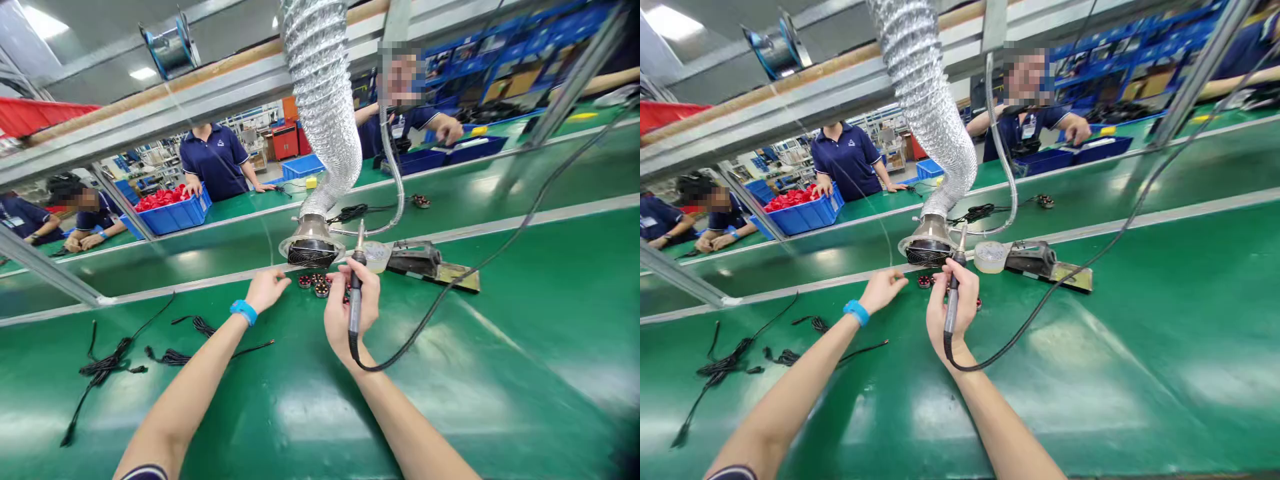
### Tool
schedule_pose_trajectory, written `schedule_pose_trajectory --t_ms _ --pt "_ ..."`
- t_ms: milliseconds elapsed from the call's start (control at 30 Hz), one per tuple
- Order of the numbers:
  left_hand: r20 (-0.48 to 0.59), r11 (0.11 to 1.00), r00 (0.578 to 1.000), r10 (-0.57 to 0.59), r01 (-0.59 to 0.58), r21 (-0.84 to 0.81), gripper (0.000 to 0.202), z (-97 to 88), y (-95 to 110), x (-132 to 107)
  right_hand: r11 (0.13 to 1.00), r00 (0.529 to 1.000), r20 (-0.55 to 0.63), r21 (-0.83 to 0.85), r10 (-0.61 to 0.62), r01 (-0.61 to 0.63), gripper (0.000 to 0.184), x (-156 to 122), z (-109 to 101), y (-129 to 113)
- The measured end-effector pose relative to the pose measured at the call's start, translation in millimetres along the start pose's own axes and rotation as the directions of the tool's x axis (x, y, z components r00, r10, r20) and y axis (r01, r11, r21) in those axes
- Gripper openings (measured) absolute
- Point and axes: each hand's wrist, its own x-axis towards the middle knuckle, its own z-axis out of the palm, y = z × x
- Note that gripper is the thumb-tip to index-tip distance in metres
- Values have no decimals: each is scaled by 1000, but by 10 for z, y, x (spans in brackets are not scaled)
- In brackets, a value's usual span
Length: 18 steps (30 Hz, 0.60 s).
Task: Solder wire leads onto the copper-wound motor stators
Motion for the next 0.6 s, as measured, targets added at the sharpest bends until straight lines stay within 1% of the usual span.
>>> schedule_pose_trajectory --t_ms 133,167,233,300,433,500,600 --pt "70 997 995 -69 68 29 72 209 160 144 999 1000 -4 -28 30 -30 27 19 4 47" --pt "82 996 993 -88 87 15 76 250 179 178 999 999 -1 -32 36 -36 27 20 3 60" --pt "94 994 990 -101 105 -34 79 318 193 241 998 999 11 -42 40 -40 29 18 0 84" --pt "88 991 992 -95 103 -85 74 361 193 291 998 999 15 -50 31 -31 30 14 -5 102" --pt "67 988 992 -106 113 -110 52 361 225 314 999 1000 19 -38 16 -15 31 15 -8 106" --pt "69 990 992 -107 112 -80 45 319 264 254 999 999 30 -28 22 -21 30 20 -6 93" --pt "80 995 992 -95 93 28 40 237 316 46 999 998 48 -13 30 -30 30 18 -4 61"
